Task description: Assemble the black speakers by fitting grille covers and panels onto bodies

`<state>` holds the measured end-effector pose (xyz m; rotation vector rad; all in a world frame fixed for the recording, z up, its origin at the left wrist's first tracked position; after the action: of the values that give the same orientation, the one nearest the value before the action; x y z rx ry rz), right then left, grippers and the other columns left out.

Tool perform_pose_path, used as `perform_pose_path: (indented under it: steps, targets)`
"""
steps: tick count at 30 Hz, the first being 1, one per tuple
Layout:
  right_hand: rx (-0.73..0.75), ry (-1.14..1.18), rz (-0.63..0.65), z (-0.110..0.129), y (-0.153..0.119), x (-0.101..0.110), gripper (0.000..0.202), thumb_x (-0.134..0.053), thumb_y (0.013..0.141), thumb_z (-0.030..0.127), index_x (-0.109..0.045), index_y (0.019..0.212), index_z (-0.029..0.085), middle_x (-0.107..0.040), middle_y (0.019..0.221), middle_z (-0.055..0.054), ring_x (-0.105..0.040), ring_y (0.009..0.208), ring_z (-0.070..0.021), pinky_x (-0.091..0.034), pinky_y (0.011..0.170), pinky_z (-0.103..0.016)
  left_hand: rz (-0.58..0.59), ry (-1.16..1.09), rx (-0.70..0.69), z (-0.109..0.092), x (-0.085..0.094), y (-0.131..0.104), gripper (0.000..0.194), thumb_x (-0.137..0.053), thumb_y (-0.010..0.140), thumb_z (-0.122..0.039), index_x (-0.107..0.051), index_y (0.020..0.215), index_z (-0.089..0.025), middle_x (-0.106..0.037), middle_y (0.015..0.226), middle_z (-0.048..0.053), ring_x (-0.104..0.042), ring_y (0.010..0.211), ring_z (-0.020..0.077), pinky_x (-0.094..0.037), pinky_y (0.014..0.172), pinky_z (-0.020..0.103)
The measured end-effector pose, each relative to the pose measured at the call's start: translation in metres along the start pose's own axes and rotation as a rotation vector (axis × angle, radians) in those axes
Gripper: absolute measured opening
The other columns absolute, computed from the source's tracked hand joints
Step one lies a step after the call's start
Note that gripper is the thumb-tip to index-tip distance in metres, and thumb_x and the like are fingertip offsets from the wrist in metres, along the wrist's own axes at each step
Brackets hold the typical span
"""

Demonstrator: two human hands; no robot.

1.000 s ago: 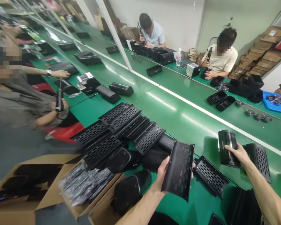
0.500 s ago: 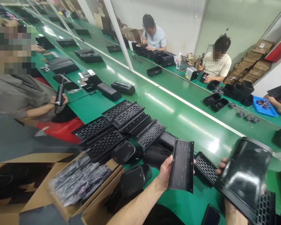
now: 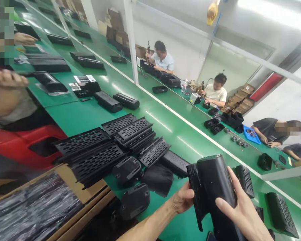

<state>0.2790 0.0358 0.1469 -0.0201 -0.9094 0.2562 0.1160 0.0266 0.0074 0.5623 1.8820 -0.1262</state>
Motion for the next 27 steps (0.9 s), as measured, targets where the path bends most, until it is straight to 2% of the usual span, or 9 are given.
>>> perform_pose_path:
  steps: [4, 7, 11, 14, 18, 21, 24, 25, 27]
  targets:
    - [0.083, -0.118, -0.023, 0.014, 0.001, -0.008, 0.097, -0.068, 0.089, 0.058, -0.015, 0.168, 0.035, -0.042, 0.166, -0.009, -0.046, 0.149, -0.0366, -0.041, 0.119, -0.057, 0.108, 0.039, -0.047, -0.011, -0.026, 0.004, 0.09, -0.088, 0.07, -0.049, -0.058, 0.147, -0.014, -0.065, 0.142, 0.019, -0.055, 0.139, 0.0419, -0.04, 0.118, 0.051]
    - [0.132, -0.162, -0.034, 0.018, 0.004, -0.012, 0.096, -0.067, 0.091, 0.056, -0.015, 0.168, 0.034, -0.042, 0.166, -0.01, -0.047, 0.148, -0.037, -0.044, 0.117, -0.056, 0.143, 0.046, -0.077, -0.018, -0.035, 0.005, 0.091, -0.089, 0.07, -0.047, -0.056, 0.148, -0.015, -0.063, 0.145, 0.019, -0.05, 0.144, 0.0429, -0.034, 0.122, 0.054]
    - [0.152, -0.203, -0.022, 0.023, 0.006, -0.019, 0.094, -0.066, 0.092, 0.053, -0.015, 0.168, 0.033, -0.046, 0.162, -0.012, -0.054, 0.142, -0.037, -0.051, 0.11, -0.053, 0.139, 0.048, -0.121, -0.021, -0.034, 0.007, 0.091, -0.092, 0.068, -0.047, -0.058, 0.147, -0.016, -0.062, 0.147, 0.019, -0.048, 0.146, 0.043, -0.028, 0.125, 0.055]
    - [0.104, -0.23, -0.003, 0.02, 0.007, -0.025, 0.097, -0.065, 0.091, 0.054, -0.011, 0.169, 0.033, -0.047, 0.16, -0.013, -0.06, 0.136, -0.0374, -0.056, 0.103, -0.051, 0.126, 0.046, -0.131, -0.019, -0.029, 0.008, 0.091, -0.093, 0.067, -0.047, -0.06, 0.146, -0.016, -0.061, 0.148, 0.019, -0.046, 0.146, 0.0427, -0.029, 0.125, 0.054]
    - [0.025, -0.25, 0.044, 0.014, 0.015, -0.029, 0.102, -0.065, 0.09, 0.054, -0.006, 0.17, 0.03, -0.048, 0.158, -0.016, -0.064, 0.131, -0.0377, -0.058, 0.099, -0.049, 0.081, 0.038, -0.115, -0.01, -0.02, 0.011, 0.087, -0.095, 0.066, -0.045, -0.063, 0.142, -0.016, -0.065, 0.143, 0.019, -0.052, 0.142, 0.0418, -0.032, 0.123, 0.053]
    - [-0.011, -0.222, 0.087, 0.016, 0.023, -0.022, 0.102, -0.064, 0.09, 0.056, -0.007, 0.17, 0.027, -0.047, 0.159, -0.017, -0.059, 0.136, -0.0376, -0.052, 0.108, -0.053, 0.029, 0.023, -0.081, -0.001, -0.015, 0.016, 0.083, -0.095, 0.065, -0.049, -0.067, 0.136, -0.015, -0.07, 0.134, 0.02, -0.058, 0.135, 0.0426, -0.041, 0.116, 0.055]
    - [0.035, -0.146, 0.103, 0.016, 0.017, -0.012, 0.103, -0.064, 0.09, 0.06, -0.008, 0.169, 0.025, -0.038, 0.165, -0.017, -0.045, 0.148, -0.037, -0.04, 0.119, -0.056, -0.008, 0.03, -0.091, -0.001, -0.015, 0.023, 0.08, -0.094, 0.064, -0.047, -0.067, 0.134, -0.016, -0.072, 0.131, 0.019, -0.063, 0.129, 0.0417, -0.047, 0.111, 0.053]
    - [0.067, -0.1, 0.069, 0.013, 0.011, -0.01, 0.102, -0.065, 0.09, 0.06, -0.01, 0.169, 0.026, -0.035, 0.167, -0.016, -0.041, 0.151, -0.0369, -0.038, 0.12, -0.057, -0.017, 0.037, -0.113, -0.004, -0.016, 0.025, 0.08, -0.095, 0.064, -0.045, -0.067, 0.133, -0.016, -0.072, 0.132, 0.018, -0.063, 0.129, 0.0411, -0.047, 0.111, 0.052]
    - [0.143, 0.009, -0.092, 0.002, -0.009, -0.009, 0.099, -0.066, 0.089, 0.06, -0.015, 0.167, 0.029, -0.03, 0.17, -0.013, -0.034, 0.155, -0.0382, -0.034, 0.123, -0.059, -0.039, 0.05, -0.174, -0.014, -0.018, 0.029, 0.08, -0.096, 0.061, -0.042, -0.068, 0.132, -0.017, -0.072, 0.131, 0.017, -0.064, 0.128, 0.0401, -0.047, 0.111, 0.051]
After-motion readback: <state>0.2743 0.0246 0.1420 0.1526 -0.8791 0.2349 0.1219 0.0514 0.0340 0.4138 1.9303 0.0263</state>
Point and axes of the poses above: each hand's wrist, its own y-axis towards the middle knuckle, its own x-axis out of the back of the hand, z = x × y, the point moved 4 cm from there along y, towards the middle knuckle
